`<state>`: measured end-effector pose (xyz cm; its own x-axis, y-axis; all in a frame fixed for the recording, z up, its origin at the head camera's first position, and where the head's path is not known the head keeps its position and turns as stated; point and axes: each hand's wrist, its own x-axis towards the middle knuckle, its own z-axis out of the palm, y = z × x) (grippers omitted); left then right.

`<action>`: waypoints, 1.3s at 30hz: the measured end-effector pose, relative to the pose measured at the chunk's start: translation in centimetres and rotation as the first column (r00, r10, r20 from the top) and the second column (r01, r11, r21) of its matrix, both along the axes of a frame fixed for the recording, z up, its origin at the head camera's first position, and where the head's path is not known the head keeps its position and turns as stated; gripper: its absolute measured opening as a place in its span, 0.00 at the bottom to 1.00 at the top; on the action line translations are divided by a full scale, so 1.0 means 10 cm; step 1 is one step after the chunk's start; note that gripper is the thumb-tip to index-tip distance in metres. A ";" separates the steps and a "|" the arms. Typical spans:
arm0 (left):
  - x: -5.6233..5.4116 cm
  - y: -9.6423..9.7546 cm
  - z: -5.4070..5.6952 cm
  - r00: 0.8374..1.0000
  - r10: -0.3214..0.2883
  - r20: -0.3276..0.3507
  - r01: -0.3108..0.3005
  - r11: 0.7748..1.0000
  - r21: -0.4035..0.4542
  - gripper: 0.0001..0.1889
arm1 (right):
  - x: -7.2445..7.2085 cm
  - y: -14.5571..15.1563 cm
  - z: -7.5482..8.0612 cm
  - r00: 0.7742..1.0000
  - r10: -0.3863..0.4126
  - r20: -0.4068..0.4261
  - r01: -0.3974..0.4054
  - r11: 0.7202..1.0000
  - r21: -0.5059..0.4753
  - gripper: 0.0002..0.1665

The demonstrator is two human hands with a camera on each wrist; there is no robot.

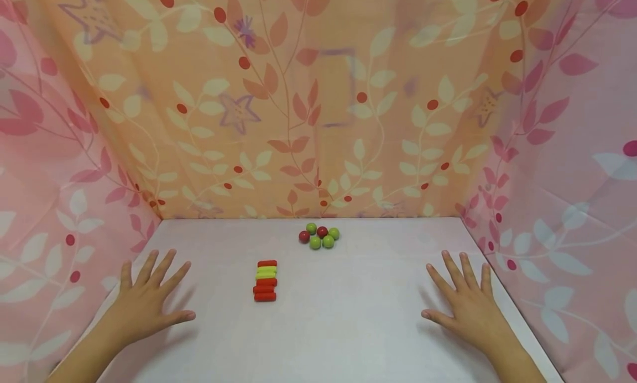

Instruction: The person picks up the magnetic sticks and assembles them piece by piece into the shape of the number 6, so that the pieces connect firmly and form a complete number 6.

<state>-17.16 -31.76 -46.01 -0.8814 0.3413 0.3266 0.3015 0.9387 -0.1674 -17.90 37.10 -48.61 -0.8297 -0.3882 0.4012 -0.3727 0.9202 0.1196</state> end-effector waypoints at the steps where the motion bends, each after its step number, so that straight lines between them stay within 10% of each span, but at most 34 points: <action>1: -0.01 0.01 0.00 1.000 -0.006 0.000 0.006 1.000 0.002 0.53 | -0.01 -0.01 0.00 1.000 -0.002 0.004 0.002 1.000 -0.001 0.57; 16: -0.04 0.31 -0.06 0.999 -0.028 0.035 0.027 0.999 0.029 0.55 | -0.14 -0.21 0.06 0.999 0.018 -0.034 -0.018 1.000 0.012 0.54; 39: -0.16 0.85 -0.27 0.980 -0.142 0.138 0.088 0.937 0.338 0.54 | -0.53 -0.83 0.17 0.991 0.131 -0.029 -0.133 0.988 -0.083 0.48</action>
